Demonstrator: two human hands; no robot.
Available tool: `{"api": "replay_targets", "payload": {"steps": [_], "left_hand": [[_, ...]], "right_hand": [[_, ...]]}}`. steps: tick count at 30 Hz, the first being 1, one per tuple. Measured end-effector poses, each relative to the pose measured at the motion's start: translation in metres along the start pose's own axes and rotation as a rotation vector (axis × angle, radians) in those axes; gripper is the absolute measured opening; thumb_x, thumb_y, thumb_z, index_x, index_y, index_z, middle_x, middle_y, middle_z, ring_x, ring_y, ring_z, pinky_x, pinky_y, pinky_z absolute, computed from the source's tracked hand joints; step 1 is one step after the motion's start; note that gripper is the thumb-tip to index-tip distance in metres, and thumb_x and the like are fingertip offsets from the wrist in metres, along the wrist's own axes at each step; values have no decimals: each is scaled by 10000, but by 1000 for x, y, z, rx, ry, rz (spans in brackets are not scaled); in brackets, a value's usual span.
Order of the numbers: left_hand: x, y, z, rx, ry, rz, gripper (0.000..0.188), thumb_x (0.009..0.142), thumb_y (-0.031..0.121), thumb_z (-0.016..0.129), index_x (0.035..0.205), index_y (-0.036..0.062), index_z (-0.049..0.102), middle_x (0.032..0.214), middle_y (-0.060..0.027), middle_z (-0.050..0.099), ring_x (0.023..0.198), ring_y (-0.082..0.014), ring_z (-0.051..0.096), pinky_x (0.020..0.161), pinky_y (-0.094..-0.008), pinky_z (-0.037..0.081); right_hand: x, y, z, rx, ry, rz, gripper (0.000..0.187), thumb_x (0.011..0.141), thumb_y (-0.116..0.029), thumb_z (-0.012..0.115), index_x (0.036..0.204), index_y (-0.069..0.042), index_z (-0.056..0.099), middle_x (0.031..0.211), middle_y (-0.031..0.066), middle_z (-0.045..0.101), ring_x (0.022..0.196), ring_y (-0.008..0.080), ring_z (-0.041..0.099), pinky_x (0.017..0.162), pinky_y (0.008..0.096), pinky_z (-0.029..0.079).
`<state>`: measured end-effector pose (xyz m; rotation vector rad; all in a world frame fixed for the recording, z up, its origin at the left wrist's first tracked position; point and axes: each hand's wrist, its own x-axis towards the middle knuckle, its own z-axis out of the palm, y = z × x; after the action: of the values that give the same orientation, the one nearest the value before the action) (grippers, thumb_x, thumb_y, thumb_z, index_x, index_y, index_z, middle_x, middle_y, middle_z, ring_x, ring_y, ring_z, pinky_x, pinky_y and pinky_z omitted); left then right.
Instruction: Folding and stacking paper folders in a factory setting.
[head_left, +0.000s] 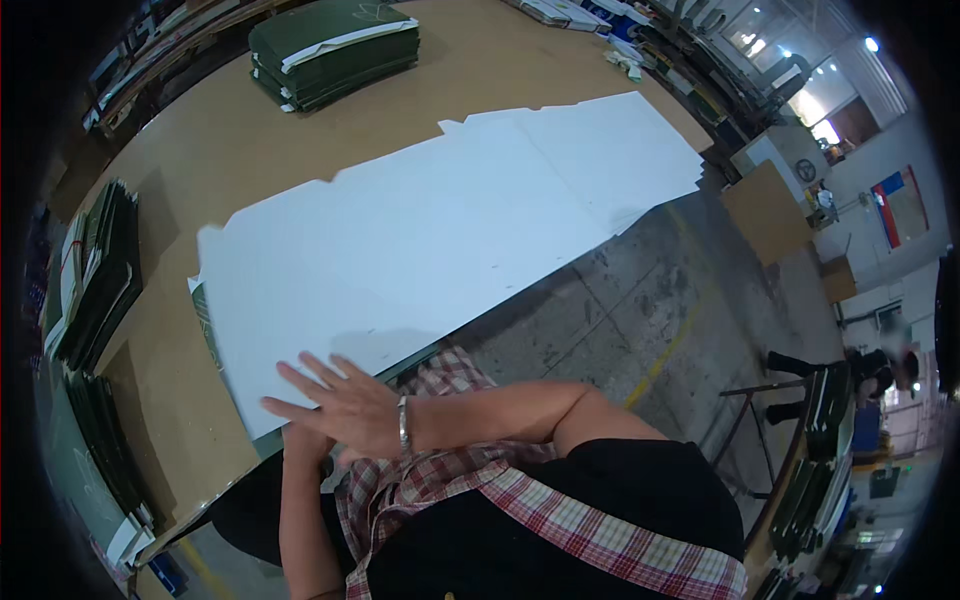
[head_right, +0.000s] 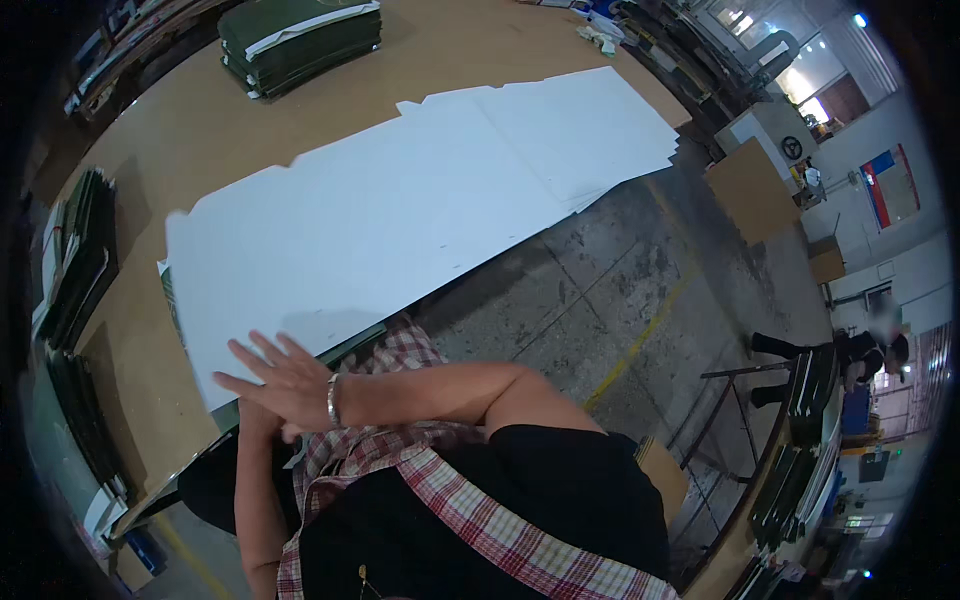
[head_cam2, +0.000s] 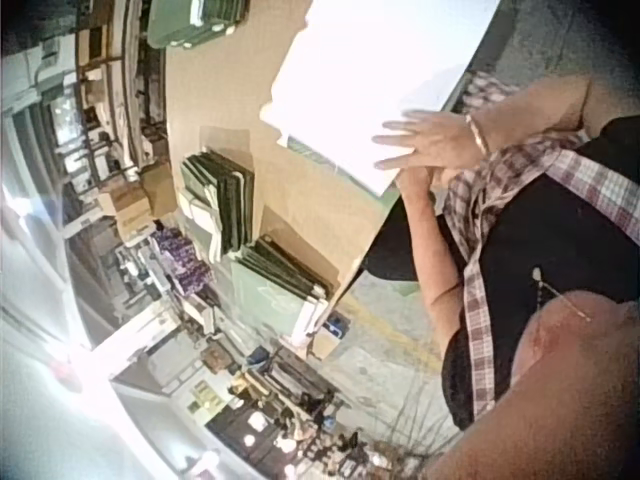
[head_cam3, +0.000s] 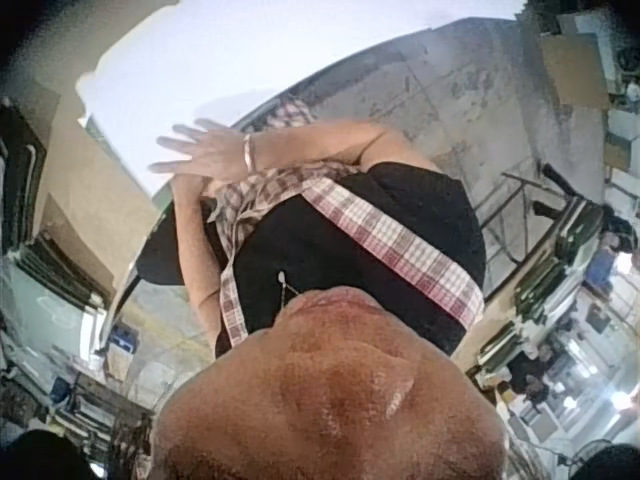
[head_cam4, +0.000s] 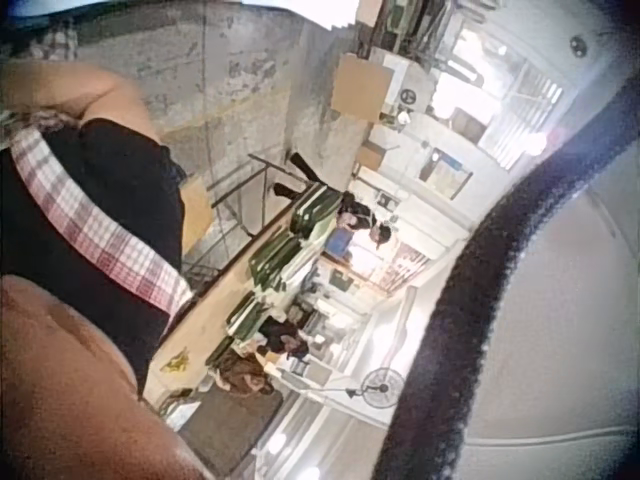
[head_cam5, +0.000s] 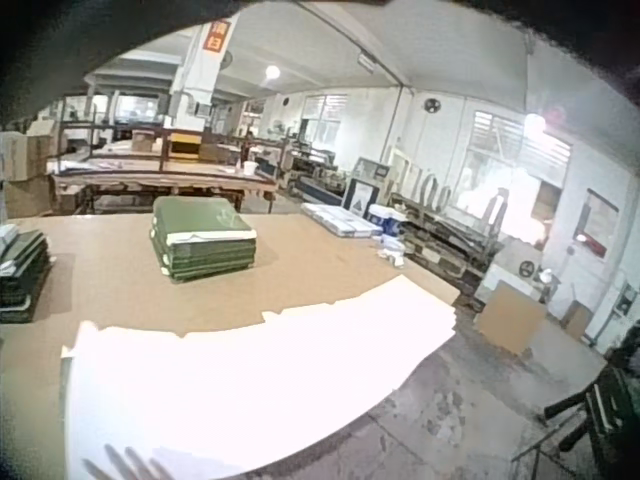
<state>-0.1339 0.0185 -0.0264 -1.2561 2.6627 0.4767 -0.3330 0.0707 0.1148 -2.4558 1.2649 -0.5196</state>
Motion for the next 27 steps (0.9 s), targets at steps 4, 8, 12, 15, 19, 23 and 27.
{"api": "replay_targets", "payload": {"steps": [4, 8, 12, 15, 19, 23, 27], "left_hand": [[-6, 38, -54, -203, 2, -21, 773, 832, 524, 688, 1433, 86, 473, 1442, -218, 481, 1327, -392, 448, 1121, -495, 327], [-1, 34, -40, -198, 404, 162, 676, 808, 481, 743, 1329, 86, 570, 1297, -186, 584, 1225, -353, 544, 1039, -455, 430], [-19, 53, -32, -6, 146, 187, 591, 840, 494, 719, 1280, 116, 610, 1195, -175, 616, 1116, -282, 613, 977, -425, 486], [-47, 94, -47, -68, 726, 609, 499, 808, 421, 772, 1204, 140, 657, 1168, -146, 614, 1109, -250, 604, 972, -409, 497], [-53, 107, -70, 50, 692, 28, 508, 822, 366, 753, 1270, 172, 614, 1263, -101, 552, 1201, -272, 527, 1093, -527, 365], [-56, 67, -48, 123, 720, 36, 379, 828, 275, 743, 1182, 184, 644, 1173, -35, 596, 1096, -254, 575, 987, -483, 426], [-45, 42, -85, -81, 602, 40, 156, 840, 235, 726, 856, 114, 628, 828, -22, 618, 773, -258, 614, 626, -402, 466]], "right_hand": [[-38, 56, 7, -258, -224, 222, 979, 697, -389, 833, 1525, -195, 347, 1564, 234, 292, 1440, 447, 265, 1094, 628, 283], [-84, 106, -4, -279, 101, 81, 607, 809, -242, 737, 1387, -206, 553, 1398, 129, 538, 1289, 366, 483, 1057, 511, 376], [-82, 104, -4, -158, 193, 33, 473, 805, -134, 729, 1270, -179, 659, 1340, 119, 578, 1232, 351, 513, 1034, 431, 429], [-82, 99, 7, -101, 230, 117, 478, 756, -79, 748, 1221, -158, 678, 1281, 112, 605, 1197, 341, 536, 1010, 431, 445], [-81, 87, 18, -153, 370, -29, 356, 769, -77, 743, 1120, -131, 722, 1103, 94, 677, 1039, 303, 612, 886, 398, 516], [-73, 74, 12, 57, 387, 9, 176, 798, -124, 754, 972, -105, 748, 934, 51, 705, 848, 244, 659, 756, 375, 537], [-52, 79, -11, -122, 264, -5, 125, 812, -163, 764, 904, -86, 730, 824, 32, 686, 778, 235, 658, 671, 362, 523]]}}
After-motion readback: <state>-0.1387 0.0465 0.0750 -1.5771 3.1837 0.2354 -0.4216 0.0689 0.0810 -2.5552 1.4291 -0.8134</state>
